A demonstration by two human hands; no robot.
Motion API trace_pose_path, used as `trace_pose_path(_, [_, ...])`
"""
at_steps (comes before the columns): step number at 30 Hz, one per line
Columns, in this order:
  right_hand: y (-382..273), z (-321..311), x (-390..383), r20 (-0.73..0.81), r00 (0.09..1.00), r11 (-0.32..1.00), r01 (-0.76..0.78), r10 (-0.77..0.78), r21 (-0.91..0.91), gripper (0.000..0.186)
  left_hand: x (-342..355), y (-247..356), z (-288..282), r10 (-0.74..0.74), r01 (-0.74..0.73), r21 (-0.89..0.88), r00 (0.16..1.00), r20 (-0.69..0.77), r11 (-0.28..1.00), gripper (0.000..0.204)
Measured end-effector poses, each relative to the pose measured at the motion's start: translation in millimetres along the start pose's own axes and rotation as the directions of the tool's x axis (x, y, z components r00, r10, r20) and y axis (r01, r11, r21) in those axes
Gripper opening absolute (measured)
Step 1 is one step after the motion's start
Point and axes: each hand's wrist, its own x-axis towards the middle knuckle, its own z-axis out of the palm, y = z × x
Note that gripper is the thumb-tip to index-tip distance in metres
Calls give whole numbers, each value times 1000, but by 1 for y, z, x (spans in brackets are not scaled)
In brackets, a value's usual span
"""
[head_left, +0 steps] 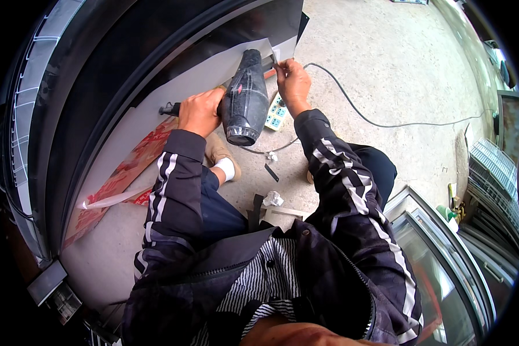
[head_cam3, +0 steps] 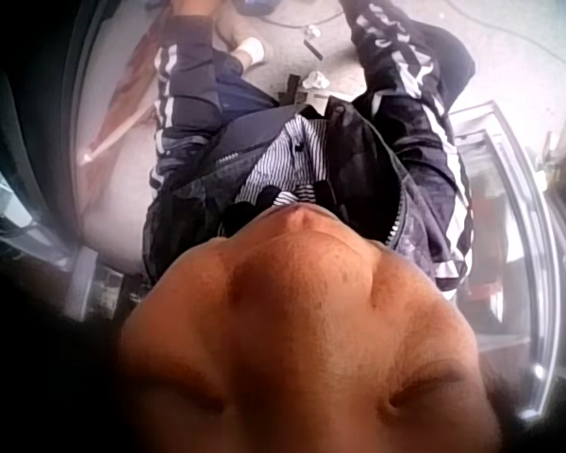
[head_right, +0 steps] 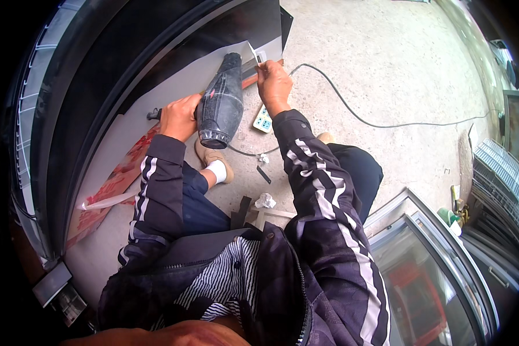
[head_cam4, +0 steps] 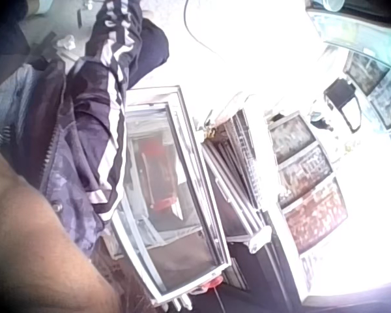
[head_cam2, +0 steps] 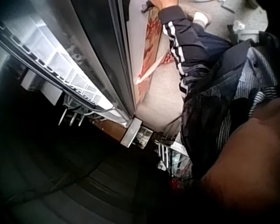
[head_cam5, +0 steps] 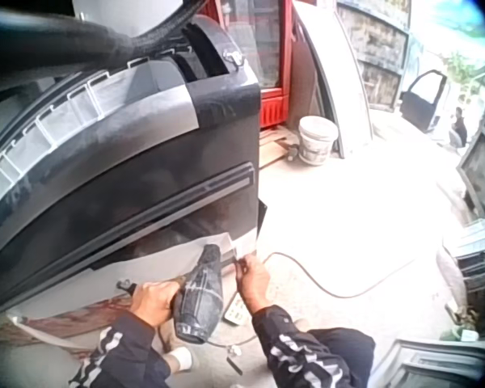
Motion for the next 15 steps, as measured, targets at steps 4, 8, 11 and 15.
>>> trace_pose_path(4, [-2,0,-3,8,999,999,-36,36,39,13,0,0,1,-14,13,5,1000,10,1000,18])
trace_pose_path(8, [-4,-3,-4,9,998,997,-54,54,56,13,0,1,-2,-17,17,4,1000,14,1000,17])
trace_pose_path(11, [-1,-3,-5,-3,1000,998,-29,30,51,13,0,1,-2,-21,21,-1,1000,16,1000,18])
trace_pose_path(15, [-1,-4,-6,4,999,998,-34,34,51,14,0,3,-3,-28,28,-28,1000,-13,999,22])
